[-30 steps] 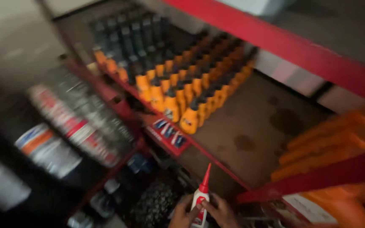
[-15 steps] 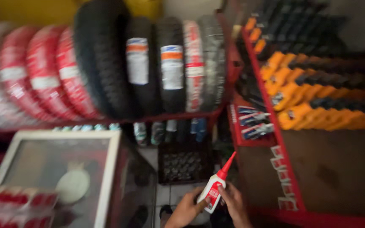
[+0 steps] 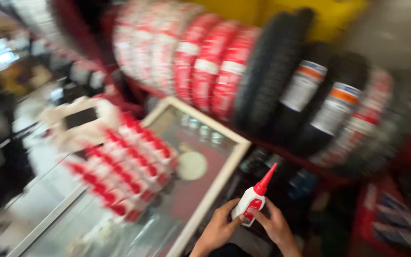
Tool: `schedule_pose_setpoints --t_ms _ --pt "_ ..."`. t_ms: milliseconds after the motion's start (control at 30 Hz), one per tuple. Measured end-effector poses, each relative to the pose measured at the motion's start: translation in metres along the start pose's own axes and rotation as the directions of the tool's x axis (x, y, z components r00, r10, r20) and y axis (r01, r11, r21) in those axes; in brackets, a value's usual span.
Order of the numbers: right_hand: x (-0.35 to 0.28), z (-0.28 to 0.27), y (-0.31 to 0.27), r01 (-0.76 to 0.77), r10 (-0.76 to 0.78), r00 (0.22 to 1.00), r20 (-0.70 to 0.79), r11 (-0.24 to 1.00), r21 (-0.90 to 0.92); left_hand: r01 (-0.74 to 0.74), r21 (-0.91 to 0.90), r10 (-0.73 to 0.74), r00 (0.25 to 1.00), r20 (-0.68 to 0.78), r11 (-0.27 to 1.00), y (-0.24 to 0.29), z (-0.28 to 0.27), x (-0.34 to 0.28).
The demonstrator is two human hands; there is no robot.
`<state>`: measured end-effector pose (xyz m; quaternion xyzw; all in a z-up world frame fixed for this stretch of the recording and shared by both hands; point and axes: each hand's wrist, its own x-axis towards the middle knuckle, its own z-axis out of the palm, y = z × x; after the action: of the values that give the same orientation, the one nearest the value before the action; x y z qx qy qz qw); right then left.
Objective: The person repeatedly picks up small white bottles with red caps from a glass display counter and places them onto a red metal shelf. The task involves moving items one by one from the counter to the shelf in a repetitive loop.
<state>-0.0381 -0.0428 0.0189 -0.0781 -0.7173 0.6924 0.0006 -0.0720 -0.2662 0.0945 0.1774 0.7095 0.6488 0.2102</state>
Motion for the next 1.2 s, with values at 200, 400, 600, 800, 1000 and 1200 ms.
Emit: schedule_pose_setpoints --t_ms 200,400,600,800,1000,1200 --pt "0.062 0.068 -0.042 0.057 -0.043 0.976 0.215 0.996 -0.063 -0.068 0.071 0.089 0.931 -0.353 0.995 -0.014 -0.046 -0.030" --pt "0.110 0.108 -0.050 0.067 0.005 0.899 0.437 0.987 -0.149 -0.083 0.120 0.135 0.831 -0.540 0.989 -0.021 -0.052 -0.037" --pt "0.123 0.149 -0.054 0.121 0.042 0.770 0.637 0.970 -0.210 -0.003 0.130 0.100 0.654 -0.750 0.992 -0.019 -0.047 -0.054" --pt "0.120 0.180 -0.047 0.379 -0.168 0.595 0.786 0.921 -0.089 0.038 0.181 0.155 0.365 -0.918 0.983 -0.031 -0.047 -0.065" --pt "0.130 0.194 -0.007 0.348 -0.180 0.519 0.836 0.937 -0.014 0.113 0.206 0.182 0.190 -0.965 0.972 -0.039 -0.037 -0.075" --pt "0.153 0.204 0.058 0.217 -0.146 0.513 0.846 0.975 0.037 0.064 0.250 0.232 0.203 -0.951 0.966 -0.036 -0.024 -0.077"
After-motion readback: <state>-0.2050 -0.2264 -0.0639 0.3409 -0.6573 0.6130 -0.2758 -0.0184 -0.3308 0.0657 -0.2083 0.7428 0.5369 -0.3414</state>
